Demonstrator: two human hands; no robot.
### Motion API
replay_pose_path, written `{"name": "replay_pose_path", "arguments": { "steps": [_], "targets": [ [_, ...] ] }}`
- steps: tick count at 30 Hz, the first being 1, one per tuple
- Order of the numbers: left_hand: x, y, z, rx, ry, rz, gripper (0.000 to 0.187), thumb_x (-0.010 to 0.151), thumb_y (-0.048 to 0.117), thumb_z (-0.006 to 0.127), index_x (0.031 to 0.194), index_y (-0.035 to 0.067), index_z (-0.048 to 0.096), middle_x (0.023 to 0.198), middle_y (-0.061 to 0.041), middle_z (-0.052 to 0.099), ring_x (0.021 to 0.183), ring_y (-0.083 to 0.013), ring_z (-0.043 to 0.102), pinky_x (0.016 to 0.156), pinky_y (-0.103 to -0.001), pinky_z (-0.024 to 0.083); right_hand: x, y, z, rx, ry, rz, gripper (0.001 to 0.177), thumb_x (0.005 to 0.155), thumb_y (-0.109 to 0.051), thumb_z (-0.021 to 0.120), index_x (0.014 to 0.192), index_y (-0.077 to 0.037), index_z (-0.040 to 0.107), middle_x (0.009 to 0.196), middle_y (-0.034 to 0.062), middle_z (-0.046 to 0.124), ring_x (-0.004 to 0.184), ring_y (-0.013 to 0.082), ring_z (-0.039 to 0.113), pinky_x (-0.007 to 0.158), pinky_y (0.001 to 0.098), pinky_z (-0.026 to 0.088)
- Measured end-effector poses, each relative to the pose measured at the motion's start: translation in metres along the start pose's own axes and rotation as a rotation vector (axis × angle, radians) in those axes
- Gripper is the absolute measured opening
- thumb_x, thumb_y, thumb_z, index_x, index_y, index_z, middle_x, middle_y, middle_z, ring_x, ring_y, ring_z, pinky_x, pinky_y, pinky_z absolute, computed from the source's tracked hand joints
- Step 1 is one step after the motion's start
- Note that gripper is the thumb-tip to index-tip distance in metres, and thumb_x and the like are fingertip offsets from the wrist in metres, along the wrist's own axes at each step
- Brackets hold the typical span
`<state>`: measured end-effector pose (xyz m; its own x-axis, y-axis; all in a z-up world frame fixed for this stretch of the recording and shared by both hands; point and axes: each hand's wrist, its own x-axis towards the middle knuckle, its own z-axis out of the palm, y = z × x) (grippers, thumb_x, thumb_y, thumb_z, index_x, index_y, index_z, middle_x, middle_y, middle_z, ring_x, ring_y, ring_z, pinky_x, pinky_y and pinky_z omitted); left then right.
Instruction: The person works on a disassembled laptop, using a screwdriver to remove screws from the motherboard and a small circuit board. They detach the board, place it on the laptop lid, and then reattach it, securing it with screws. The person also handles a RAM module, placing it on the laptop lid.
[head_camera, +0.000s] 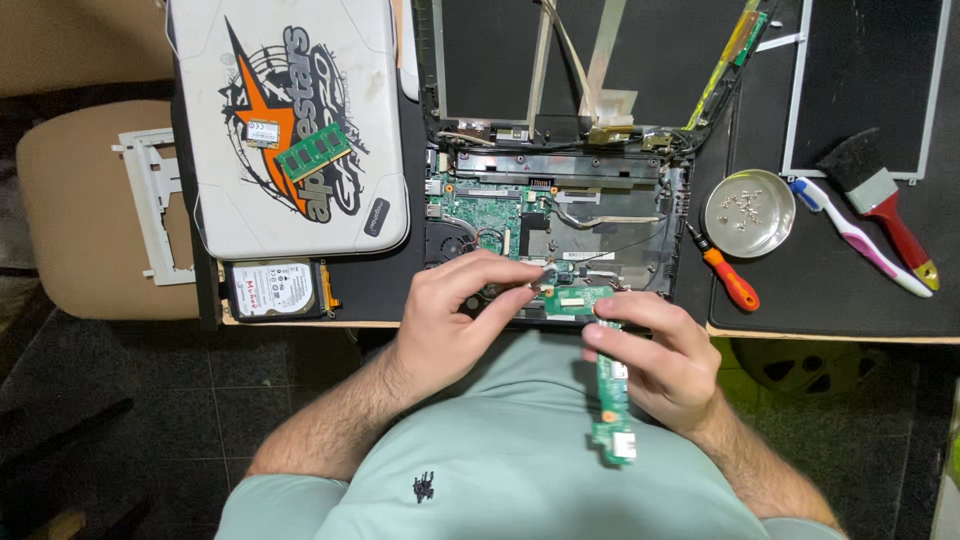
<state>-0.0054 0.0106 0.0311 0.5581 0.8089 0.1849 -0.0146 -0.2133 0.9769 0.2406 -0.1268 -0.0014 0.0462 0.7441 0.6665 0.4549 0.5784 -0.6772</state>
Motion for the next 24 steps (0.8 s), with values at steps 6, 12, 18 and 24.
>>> {"name": "replay_pose_path", "arguments": {
  "steps": [6, 12, 18, 24],
  "targets": [
    [0.000, 0.005, 0.012, 0.024, 0.005, 0.092, 0.022, 0.106, 0.004, 0.092, 0.125, 0.015, 0.094, 0.104, -0.005, 0.090, 0.084, -0.0262, 0.081, 0.084, -0.042, 0.069, 0.004, -0.002, 0.002, -0.065, 0.001, -0.009, 0.017, 0.105, -0.004, 0.091, 0.120, 0.005, 0.089, 0.123, 0.0299, 0.087, 0.104, 0.0454, 0.091, 0.090, 0.0618, 0.076],
    [-0.001, -0.001, 0.022, 0.171, 0.046, 0.299, 0.009, 0.110, 0.009, 0.091, 0.118, 0.014, 0.094, 0.101, -0.006, 0.089, 0.083, -0.0307, 0.082, 0.076, -0.043, 0.069, -0.002, 0.005, -0.001, -0.015, -0.023, -0.030, 0.018, 0.109, -0.011, 0.087, 0.118, 0.004, 0.090, 0.123, 0.0329, 0.084, 0.102, 0.0476, 0.089, 0.087, 0.0630, 0.076],
    [0.000, -0.002, 0.024, 0.268, 0.073, 0.411, 0.007, 0.114, 0.011, 0.088, 0.115, 0.015, 0.093, 0.109, -0.006, 0.086, 0.081, -0.0283, 0.076, 0.073, -0.042, 0.069, 0.000, 0.002, -0.001, -0.016, -0.029, -0.041, 0.023, 0.111, -0.017, 0.085, 0.121, 0.002, 0.092, 0.124, 0.0320, 0.084, 0.106, 0.0477, 0.090, 0.089, 0.0631, 0.077],
    [0.003, 0.000, 0.025, 0.340, 0.068, 0.483, 0.006, 0.113, 0.007, 0.088, 0.117, 0.010, 0.091, 0.111, -0.010, 0.087, 0.084, -0.0305, 0.080, 0.074, -0.043, 0.071, 0.002, 0.002, 0.000, -0.023, -0.033, -0.063, 0.021, 0.110, -0.015, 0.085, 0.122, 0.001, 0.092, 0.125, 0.0310, 0.084, 0.104, 0.0446, 0.090, 0.088, 0.0609, 0.078]
  ]
}}
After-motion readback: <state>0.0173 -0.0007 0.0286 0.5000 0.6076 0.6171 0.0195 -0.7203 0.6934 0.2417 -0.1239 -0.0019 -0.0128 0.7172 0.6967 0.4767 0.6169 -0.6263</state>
